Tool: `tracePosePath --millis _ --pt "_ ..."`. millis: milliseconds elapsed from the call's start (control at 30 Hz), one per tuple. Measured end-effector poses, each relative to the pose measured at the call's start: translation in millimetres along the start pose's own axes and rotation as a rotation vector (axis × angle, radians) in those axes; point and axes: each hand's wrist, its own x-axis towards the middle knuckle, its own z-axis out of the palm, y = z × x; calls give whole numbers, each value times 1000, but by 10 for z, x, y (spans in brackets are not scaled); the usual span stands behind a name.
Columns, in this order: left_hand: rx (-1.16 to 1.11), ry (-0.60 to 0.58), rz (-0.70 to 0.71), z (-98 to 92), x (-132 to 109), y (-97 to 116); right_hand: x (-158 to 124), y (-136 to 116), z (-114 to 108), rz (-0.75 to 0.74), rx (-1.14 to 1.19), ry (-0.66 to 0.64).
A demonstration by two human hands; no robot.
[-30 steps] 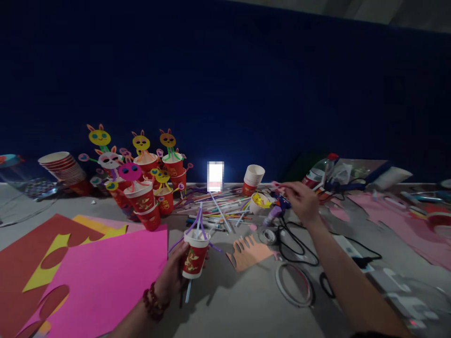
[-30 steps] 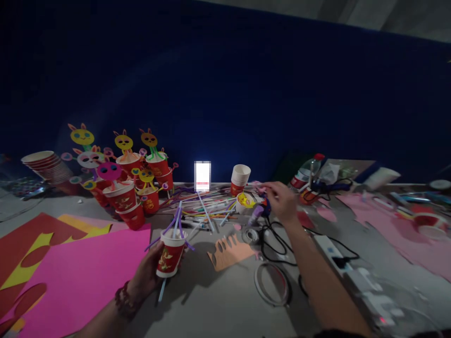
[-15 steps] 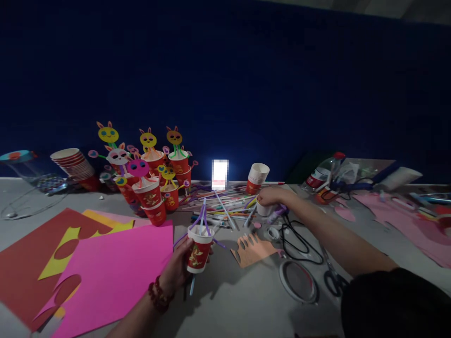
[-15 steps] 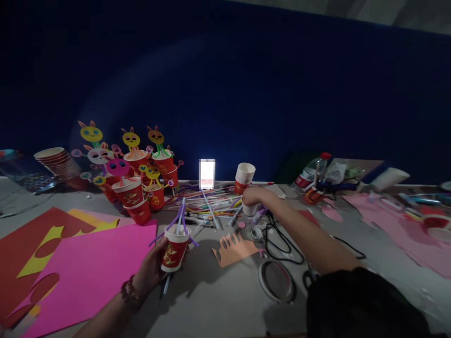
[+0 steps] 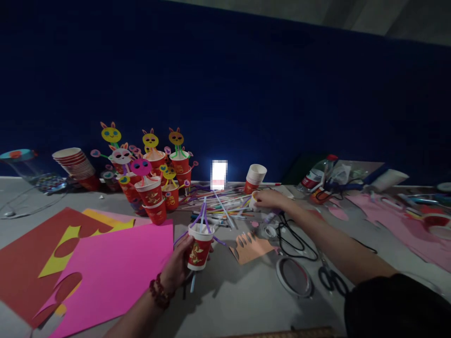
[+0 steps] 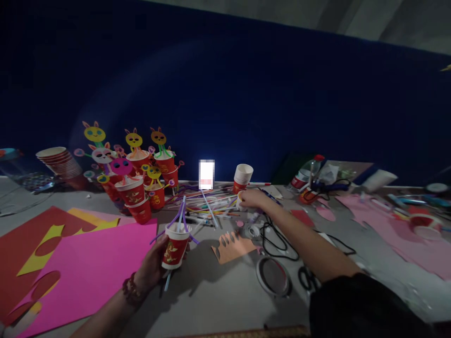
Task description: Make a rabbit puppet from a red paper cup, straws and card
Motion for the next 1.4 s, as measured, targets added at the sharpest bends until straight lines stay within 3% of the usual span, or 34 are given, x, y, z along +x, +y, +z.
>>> tracePosePath --millis 267,367,467,500,567,633,700,833,967,1067,1167,1400 --pt "26 -13 12 34 -4 -21 -76 -121 -90 16 -10 123" --pt "42 -33 48 41 -21 -43 -187 -178 -169 85 -34 215" --pt "77 -60 81 32 -37 -75 -362 -396 -178 119 -20 363" --pt "84 -65 85 29 -41 -84 -431 -510 -151 67 62 442" --pt "77 -69 79 27 -49 -95 -562 -783 -44 -176 310 517" --pt "55 -89 74 37 -61 -97 -658 -1076 115 -444 597 458" --pt "47 -140 70 56 -77 -94 -703 -1340 278 -550 848 471" --pt "42 -186 17 85 -103 -107 -685 -1689 449 -426 1349 489" --pt "84 -175 -31 83 -104 -155 -639 -1841 461 -272 1611 446" --pt "212 -171 7 82 -97 -179 -601 -1887 489 -145 1611 545" --pt "356 -158 107 95 -94 -178 -546 -1893 551 -109 1482 657" --pt "467 -202 196 122 -117 -159 -526 -1923 685 -129 1485 605"
